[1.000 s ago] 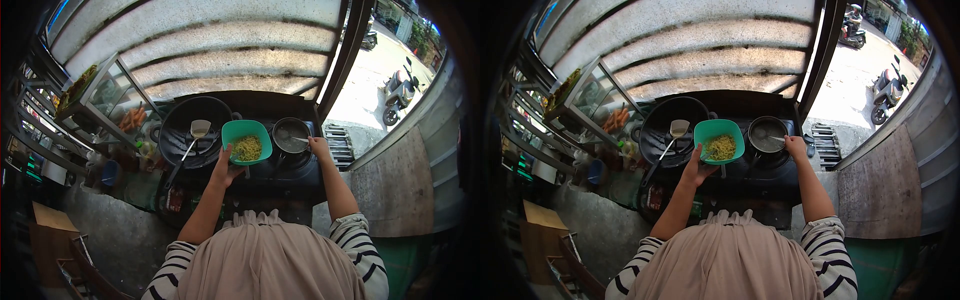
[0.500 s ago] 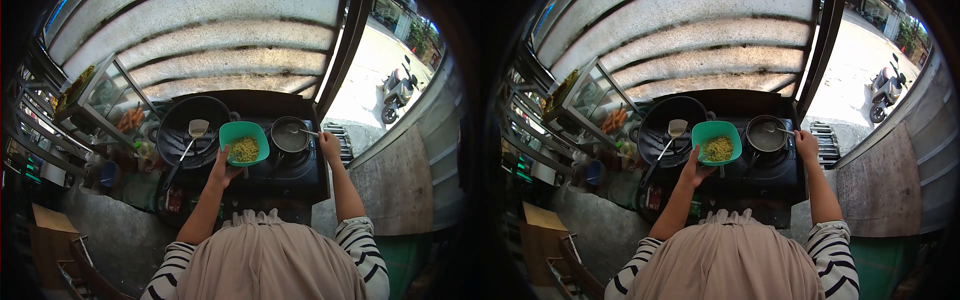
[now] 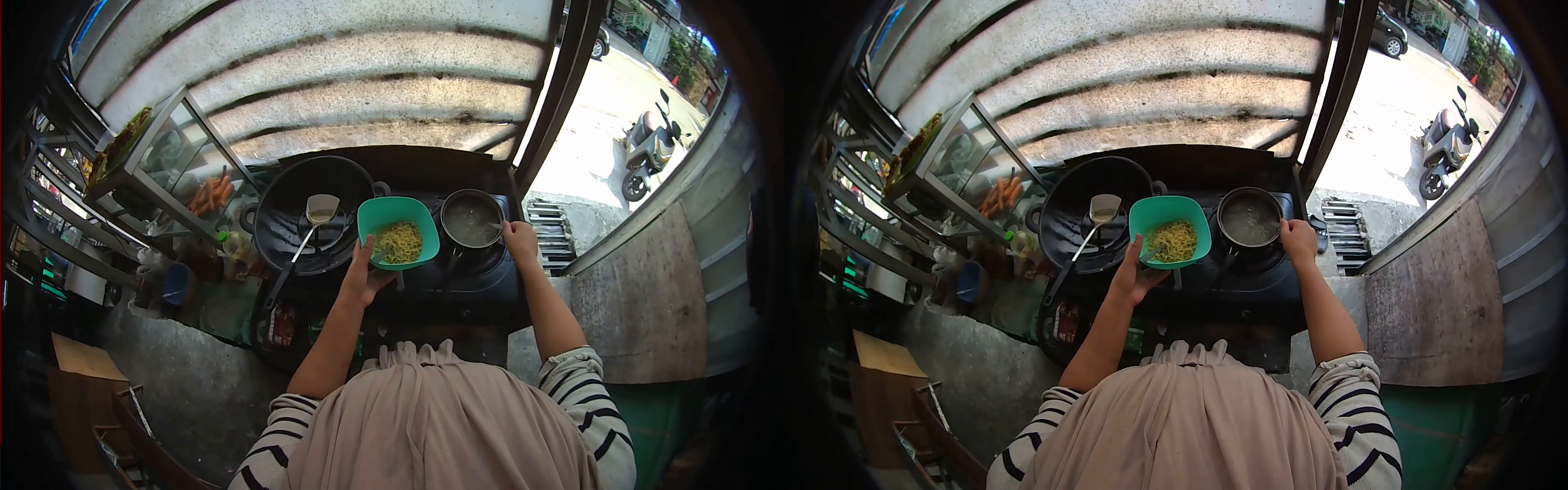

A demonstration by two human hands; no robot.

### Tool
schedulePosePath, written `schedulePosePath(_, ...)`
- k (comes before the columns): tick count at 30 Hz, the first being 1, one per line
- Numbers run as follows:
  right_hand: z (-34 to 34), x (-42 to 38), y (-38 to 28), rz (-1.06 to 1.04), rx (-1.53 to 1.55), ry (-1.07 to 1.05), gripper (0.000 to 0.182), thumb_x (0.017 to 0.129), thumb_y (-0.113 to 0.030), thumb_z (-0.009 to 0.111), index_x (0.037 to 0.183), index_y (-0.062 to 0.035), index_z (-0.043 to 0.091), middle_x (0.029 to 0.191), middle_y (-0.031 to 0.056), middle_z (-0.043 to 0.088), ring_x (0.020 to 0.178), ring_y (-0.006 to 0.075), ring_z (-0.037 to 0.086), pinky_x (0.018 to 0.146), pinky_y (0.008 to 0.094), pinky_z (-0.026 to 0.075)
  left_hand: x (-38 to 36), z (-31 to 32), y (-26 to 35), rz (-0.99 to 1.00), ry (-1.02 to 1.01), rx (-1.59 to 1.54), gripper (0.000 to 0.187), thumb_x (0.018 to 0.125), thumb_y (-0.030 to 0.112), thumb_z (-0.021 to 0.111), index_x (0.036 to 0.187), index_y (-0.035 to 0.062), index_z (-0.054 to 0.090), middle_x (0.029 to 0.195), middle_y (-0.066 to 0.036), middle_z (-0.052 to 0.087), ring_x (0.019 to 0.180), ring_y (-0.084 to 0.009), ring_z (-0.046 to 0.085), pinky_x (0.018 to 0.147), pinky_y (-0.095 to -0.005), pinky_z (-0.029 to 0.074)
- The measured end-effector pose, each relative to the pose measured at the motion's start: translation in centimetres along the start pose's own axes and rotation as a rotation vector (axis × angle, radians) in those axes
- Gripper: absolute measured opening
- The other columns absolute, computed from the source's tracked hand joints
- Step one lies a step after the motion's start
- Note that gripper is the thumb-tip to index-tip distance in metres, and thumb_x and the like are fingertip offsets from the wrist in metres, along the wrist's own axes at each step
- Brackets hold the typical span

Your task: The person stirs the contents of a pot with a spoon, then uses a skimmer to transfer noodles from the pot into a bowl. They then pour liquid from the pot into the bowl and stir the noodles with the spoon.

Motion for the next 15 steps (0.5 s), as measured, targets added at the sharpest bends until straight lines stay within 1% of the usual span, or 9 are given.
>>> schedulePosePath(5,2.1,1.4,1.1,0.046,0.135,-0.074,0.038,0.088,-0.04,0.057,0.075,-0.0088,0.073,0.076,0.0166,0.068,0.078,0.0355,0.067,0.071,0.0433,0.051,-0.2,-0.1,0.0,-0.008,0.034,-0.004,0.066,0.087,0.054,0.062,0.138,0.0198,0.039,0.133,-0.011,0.046,0.12,-0.0295,0.05,0.095,-0.048,0.048)
schedulePosePath(7,3.2,2.2,2.1,0.054,0.212,-0.117,0.041,0.088,-0.042,0.057,0.073,-0.0078,0.073,0.071,0.0159,0.067,0.074,0.0324,0.067,0.069,0.0402,0.05,-0.1,-0.2,0.0,-0.001,0.029,-0.009,0.065,0.087,0.054,0.062,0.138,0.0196,0.039,0.133,-0.011,0.046,0.12,-0.0295,0.05,0.095,-0.0479,0.048)
schedulePosePath(8,3.5,2.4,2.7,0.052,0.212,-0.119,0.041,0.088,-0.042,0.057,0.073,-0.0078,0.073,0.071,0.0159,0.067,0.074,0.0324,0.067,0.069,0.0402,0.05,-0.1,-0.3,0.1,0.005,0.024,-0.013,0.065,0.087,0.053,0.063,0.137,0.0193,0.039,0.132,-0.011,0.047,0.119,-0.0294,0.051,0.095,-0.0478,0.048)
schedulePosePath(10,3.2,2.0,2.4,-0.013,0.35,-0.125,0.045,0.09,-0.039,0.058,0.067,-0.0021,0.069,0.058,0.0087,0.062,0.058,0.0168,0.058,0.06,0.0338,0.044,-0.2,-0.5,0.2,0.006,0.034,-0.015,0.065,0.087,0.053,0.062,0.137,0.019,0.04,0.132,-0.011,0.047,0.119,-0.0294,0.051,0.094,-0.0476,0.049)
schedulePosePath(12,3.2,1.7,2.7,0.003,0.385,-0.152,0.044,0.09,-0.039,0.058,0.068,-0.002,0.068,0.059,0.008,0.061,0.058,0.0155,0.056,0.06,0.0335,0.043,-0.1,-0.7,0.1,0.004,0.04,-0.016,0.064,0.087,0.053,0.062,0.137,0.0188,0.04,0.132,-0.011,0.047,0.118,-0.0294,0.052,0.094,-0.0474,0.049)
schedulePosePath(14,3.1,1.6,2.9,0.02,0.422,-0.175,0.043,0.09,-0.038,0.058,0.069,-0.0018,0.068,0.06,0.0074,0.061,0.058,0.0143,0.055,0.06,0.0331,0.043,0.1,-0.7,0.0,0.012,0.005,-0.016,0.064,0.087,0.054,0.062,0.137,0.0188,0.04,0.132,-0.011,0.047,0.117,-0.0291,0.052,0.092,-0.0465,0.05)
schedulePosePath(15,2.8,1.8,2.8,-0.017,0.387,-0.153,0.043,0.09,-0.038,0.058,0.069,-0.0018,0.068,0.061,0.0095,0.062,0.058,0.0174,0.057,0.06,0.0348,0.043,0.1,-0.6,0.0,0.011,0.003,-0.015,0.064,0.087,0.054,0.062,0.137,0.0188,0.04,0.132,-0.011,0.047,0.117,-0.0291,0.052,0.092,-0.0465,0.05)
Point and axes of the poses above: each hand's wrist, its own x-axis towards the middle knuckle, its own z-axis out of the palm, y = z × x, the point moved 8 cm from there along x, towards the middle knuckle
